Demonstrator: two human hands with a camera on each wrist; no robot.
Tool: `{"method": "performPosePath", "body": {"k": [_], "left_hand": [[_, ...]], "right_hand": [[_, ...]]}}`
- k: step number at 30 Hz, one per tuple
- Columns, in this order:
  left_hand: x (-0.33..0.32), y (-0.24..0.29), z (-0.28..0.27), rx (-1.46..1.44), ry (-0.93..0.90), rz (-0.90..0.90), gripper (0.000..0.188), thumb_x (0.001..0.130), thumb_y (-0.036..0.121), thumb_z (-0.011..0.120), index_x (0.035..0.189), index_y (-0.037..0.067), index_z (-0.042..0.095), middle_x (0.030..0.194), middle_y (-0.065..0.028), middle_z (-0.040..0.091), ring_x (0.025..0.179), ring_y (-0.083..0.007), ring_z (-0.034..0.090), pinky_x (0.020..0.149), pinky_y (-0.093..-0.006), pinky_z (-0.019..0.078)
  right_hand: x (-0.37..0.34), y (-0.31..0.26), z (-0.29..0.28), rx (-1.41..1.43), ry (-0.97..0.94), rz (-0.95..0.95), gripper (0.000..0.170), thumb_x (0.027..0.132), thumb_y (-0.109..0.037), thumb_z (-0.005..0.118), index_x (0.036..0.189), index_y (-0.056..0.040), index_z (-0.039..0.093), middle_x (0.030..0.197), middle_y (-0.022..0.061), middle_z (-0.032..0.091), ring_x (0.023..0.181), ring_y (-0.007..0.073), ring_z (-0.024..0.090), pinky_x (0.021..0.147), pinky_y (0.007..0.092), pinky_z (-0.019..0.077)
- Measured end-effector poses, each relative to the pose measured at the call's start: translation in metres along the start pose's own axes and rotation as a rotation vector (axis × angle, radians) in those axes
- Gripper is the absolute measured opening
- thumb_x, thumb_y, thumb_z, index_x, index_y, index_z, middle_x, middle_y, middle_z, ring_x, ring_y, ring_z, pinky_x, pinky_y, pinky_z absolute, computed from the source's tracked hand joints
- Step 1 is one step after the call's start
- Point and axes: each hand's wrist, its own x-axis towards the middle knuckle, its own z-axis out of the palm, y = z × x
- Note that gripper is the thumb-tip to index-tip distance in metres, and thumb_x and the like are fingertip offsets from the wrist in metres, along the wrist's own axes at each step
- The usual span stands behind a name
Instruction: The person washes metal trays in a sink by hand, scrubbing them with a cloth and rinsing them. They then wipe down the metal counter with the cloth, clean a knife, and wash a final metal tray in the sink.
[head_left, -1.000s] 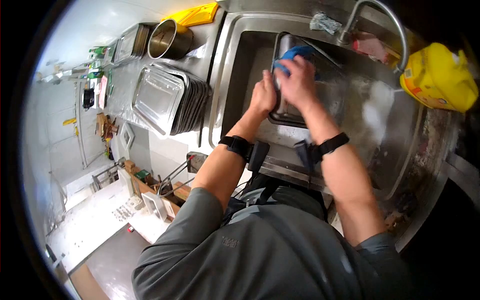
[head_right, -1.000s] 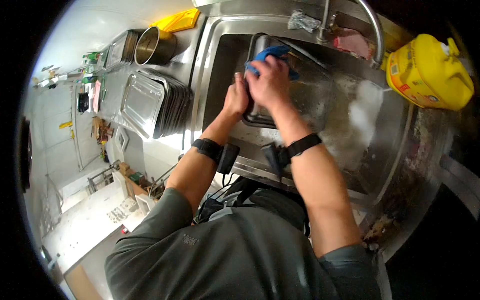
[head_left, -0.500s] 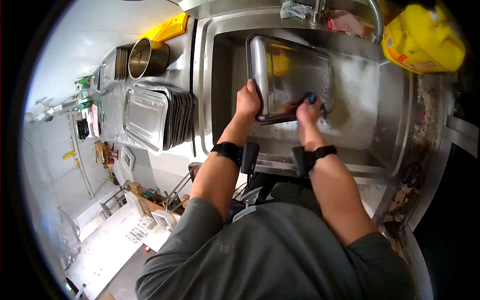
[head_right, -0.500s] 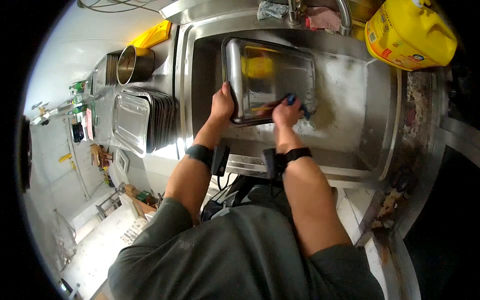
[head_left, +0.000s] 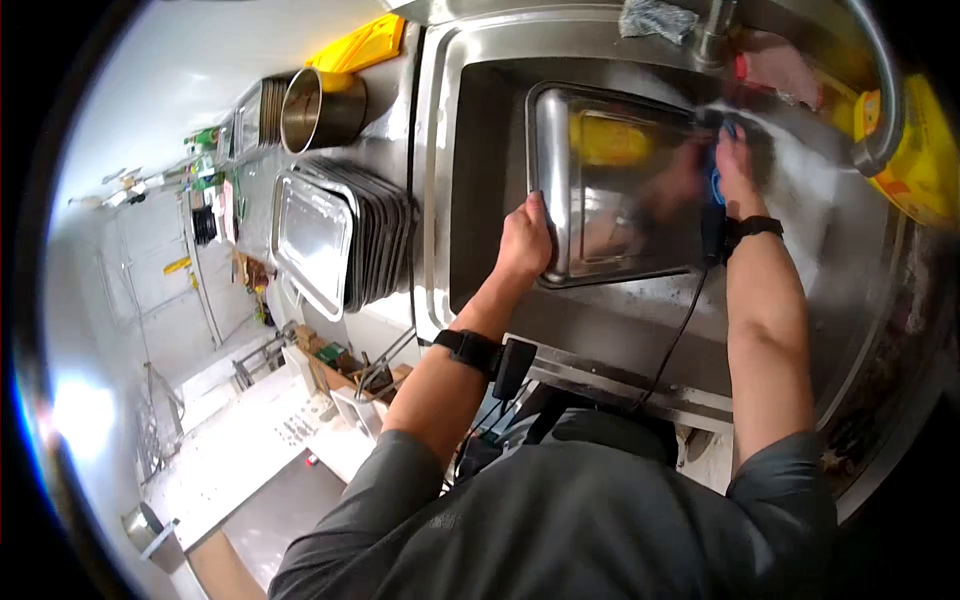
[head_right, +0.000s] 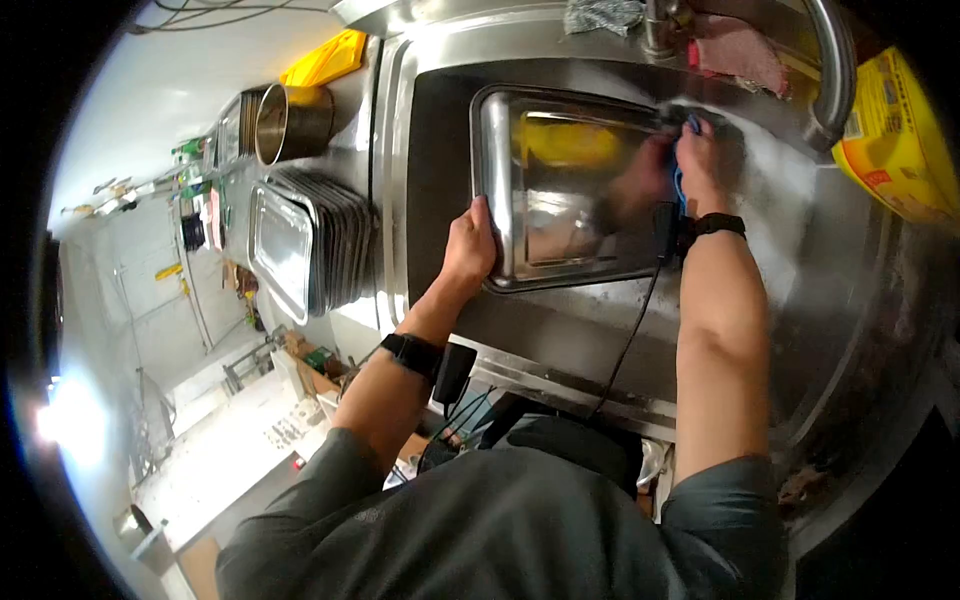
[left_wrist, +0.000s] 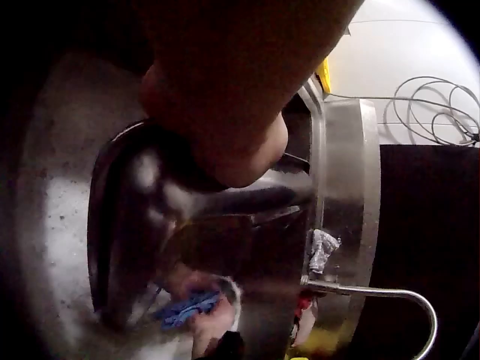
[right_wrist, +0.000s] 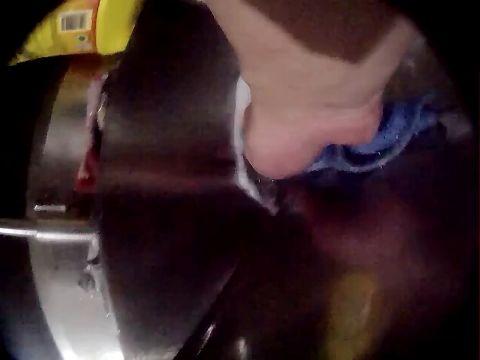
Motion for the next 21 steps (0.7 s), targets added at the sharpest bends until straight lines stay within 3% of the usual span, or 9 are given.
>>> {"method": "performPosePath", "body": {"k": [1, 3, 5, 6, 9, 11, 17, 20, 21], "left_hand": [[-0.001, 0.002, 0.000, -0.039, -0.027, -0.022, 0.059, 0.102, 0.041, 0.029, 0.088, -0.008, 0.058, 0.070, -0.0111, 0.056, 0.068, -0.0164, 0.050, 0.069, -0.0345, 0.0439], [0.006, -0.005, 0.004, -0.131, 0.009, -0.004, 0.060, 0.102, 0.043, 0.028, 0.085, -0.008, 0.057, 0.068, -0.0095, 0.053, 0.066, -0.0147, 0.046, 0.066, -0.0329, 0.0429], [-0.002, -0.004, 0.003, -0.261, -0.014, 0.112, 0.062, 0.102, 0.045, 0.028, 0.080, -0.007, 0.055, 0.067, -0.0073, 0.050, 0.066, -0.0134, 0.044, 0.065, -0.0320, 0.0423], [-0.001, -0.006, 0.005, -0.317, -0.030, 0.038, 0.065, 0.101, 0.045, 0.025, 0.082, -0.009, 0.057, 0.069, -0.0170, 0.056, 0.070, -0.0185, 0.050, 0.071, -0.0370, 0.0441], [-0.003, -0.002, 0.005, -0.440, -0.097, -0.087, 0.075, 0.099, 0.055, 0.023, 0.092, -0.010, 0.060, 0.085, -0.0176, 0.063, 0.084, -0.0184, 0.055, 0.080, -0.0348, 0.0438], [-0.005, 0.004, 0.006, -0.557, -0.110, -0.096, 0.079, 0.098, 0.057, 0.022, 0.103, -0.012, 0.060, 0.096, -0.0201, 0.064, 0.093, -0.0210, 0.057, 0.086, -0.0353, 0.0442], [-0.011, 0.025, 0.000, -0.746, -0.141, -0.066, 0.082, 0.095, 0.063, 0.023, 0.101, -0.010, 0.060, 0.093, -0.0154, 0.063, 0.086, -0.0187, 0.057, 0.079, -0.0361, 0.0470], [-0.018, 0.026, 0.005, -0.732, -0.215, -0.026, 0.079, 0.097, 0.057, 0.019, 0.092, -0.009, 0.063, 0.092, -0.0265, 0.065, 0.090, -0.0276, 0.063, 0.080, -0.0423, 0.0465], [-0.020, 0.028, 0.007, -0.590, -0.158, 0.182, 0.062, 0.100, 0.045, 0.025, 0.092, -0.005, 0.062, 0.093, -0.0299, 0.063, 0.089, -0.0374, 0.063, 0.079, -0.0448, 0.0459]], "right_hand": [[-0.011, 0.003, 0.014, -0.006, -0.010, -0.002, 0.043, 0.095, -0.032, 0.047, 0.131, -0.0096, 0.049, 0.132, 0.0224, 0.049, 0.120, 0.0381, 0.047, 0.098, 0.0446, 0.0377], [-0.021, -0.006, 0.038, -0.552, 0.117, -0.370, 0.039, 0.093, -0.029, 0.051, 0.128, -0.0147, 0.052, 0.126, 0.0221, 0.052, 0.118, 0.0400, 0.046, 0.101, 0.0456, 0.0348], [-0.048, -0.017, 0.060, -0.446, 0.115, -0.568, 0.037, 0.089, -0.027, 0.055, 0.124, -0.0158, 0.056, 0.116, 0.0199, 0.054, 0.111, 0.0410, 0.048, 0.098, 0.0478, 0.0349], [-0.075, -0.039, 0.068, -0.457, 0.094, -0.629, 0.036, 0.088, -0.027, 0.057, 0.122, -0.0157, 0.058, 0.113, 0.0192, 0.055, 0.108, 0.0405, 0.049, 0.096, 0.0484, 0.0354], [-0.139, -0.087, 0.099, -0.379, 0.021, -0.795, 0.034, 0.085, -0.025, 0.061, 0.118, -0.0151, 0.060, 0.105, 0.0175, 0.055, 0.100, 0.0396, 0.050, 0.091, 0.0505, 0.0366], [-0.187, -0.121, 0.110, -0.472, -0.028, -0.820, 0.032, 0.084, -0.024, 0.062, 0.115, -0.0159, 0.062, 0.109, 0.0153, 0.055, 0.103, 0.0392, 0.049, 0.094, 0.0500, 0.0364], [-0.251, -0.151, 0.104, -0.771, -0.107, -0.923, 0.023, 0.082, -0.026, 0.062, 0.100, -0.0133, 0.069, 0.115, 0.0120, 0.054, 0.107, 0.0399, 0.045, 0.095, 0.0485, 0.0367], [-0.273, -0.147, 0.079, -0.737, -0.163, -0.950, 0.019, 0.081, -0.020, 0.062, 0.094, -0.0077, 0.068, 0.110, 0.0160, 0.054, 0.103, 0.0390, 0.048, 0.092, 0.0493, 0.0377], [-0.279, -0.146, 0.069, -0.702, -0.195, -0.911, 0.018, 0.081, -0.017, 0.062, 0.095, -0.0064, 0.066, 0.108, 0.0175, 0.054, 0.101, 0.0389, 0.049, 0.091, 0.0487, 0.0385]]}}
